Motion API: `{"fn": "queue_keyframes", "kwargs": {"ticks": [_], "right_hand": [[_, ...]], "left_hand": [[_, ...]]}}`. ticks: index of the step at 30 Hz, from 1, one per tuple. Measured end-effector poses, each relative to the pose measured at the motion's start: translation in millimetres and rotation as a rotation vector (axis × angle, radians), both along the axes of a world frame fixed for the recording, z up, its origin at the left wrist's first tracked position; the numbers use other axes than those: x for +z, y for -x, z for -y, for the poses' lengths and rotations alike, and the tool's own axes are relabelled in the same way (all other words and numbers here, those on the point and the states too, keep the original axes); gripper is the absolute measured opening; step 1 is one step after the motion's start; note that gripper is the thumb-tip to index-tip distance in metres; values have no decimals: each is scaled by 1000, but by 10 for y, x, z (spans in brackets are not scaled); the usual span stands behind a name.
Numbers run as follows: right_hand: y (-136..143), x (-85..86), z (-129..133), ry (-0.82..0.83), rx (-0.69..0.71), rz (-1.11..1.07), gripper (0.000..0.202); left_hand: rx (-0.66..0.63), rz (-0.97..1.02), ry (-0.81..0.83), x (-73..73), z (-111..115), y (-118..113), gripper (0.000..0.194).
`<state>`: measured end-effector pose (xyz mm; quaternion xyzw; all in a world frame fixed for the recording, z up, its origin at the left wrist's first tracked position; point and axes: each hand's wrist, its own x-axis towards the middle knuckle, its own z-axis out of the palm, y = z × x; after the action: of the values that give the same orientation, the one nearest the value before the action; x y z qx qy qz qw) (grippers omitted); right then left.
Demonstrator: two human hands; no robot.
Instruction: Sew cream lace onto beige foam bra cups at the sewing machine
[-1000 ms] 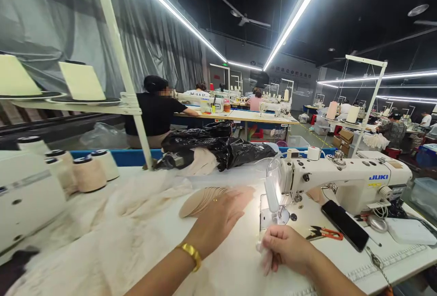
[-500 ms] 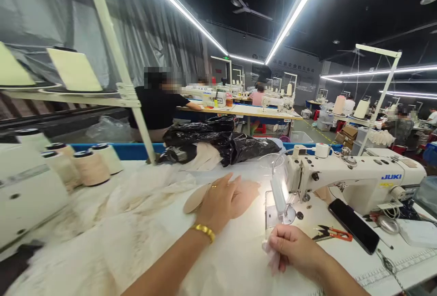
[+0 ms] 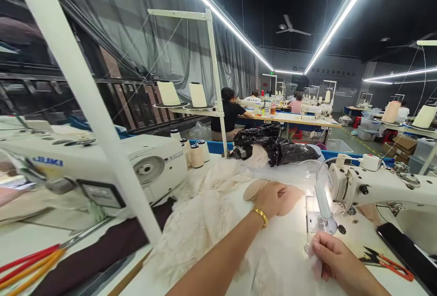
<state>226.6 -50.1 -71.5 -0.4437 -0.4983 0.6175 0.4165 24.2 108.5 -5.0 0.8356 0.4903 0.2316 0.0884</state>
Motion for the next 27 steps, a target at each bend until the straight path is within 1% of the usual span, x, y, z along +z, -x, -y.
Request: {"fn": "queue_keyframes", "kwargs": {"ticks": [4,7,10,12,14,17,21,24,27], "right_hand": [[8,0,-8,-14,-2,-5,54],[22,18,-10,-14,-28,-23,53],[35,73,-7,4,-62,-55,53],[34,126,0,16,-59,-66,53],[25,180,10,14,-49,-62,53],[4,233,20,10,-55,-62,53],[-8,254,19,29,-69,-76,54],[-5,263,14,33,-76,-76,57],[-9,276,18,22,-94,-69,58]], "left_hand": [[7,-93,0,104,31,-39,20],[-56,-224,5,224,7,-84,15],[-127,-356,-4,330,-46,-156,20],[-143,-412,-12,369,-80,-207,23],[-137,-432,-27,379,-105,-241,23],[-96,-405,-58,363,-121,-227,23],[-29,-316,-79,382,-118,-117,20],[-18,-224,-89,479,-44,-27,26],[-38,-137,-80,609,190,69,31]]}}
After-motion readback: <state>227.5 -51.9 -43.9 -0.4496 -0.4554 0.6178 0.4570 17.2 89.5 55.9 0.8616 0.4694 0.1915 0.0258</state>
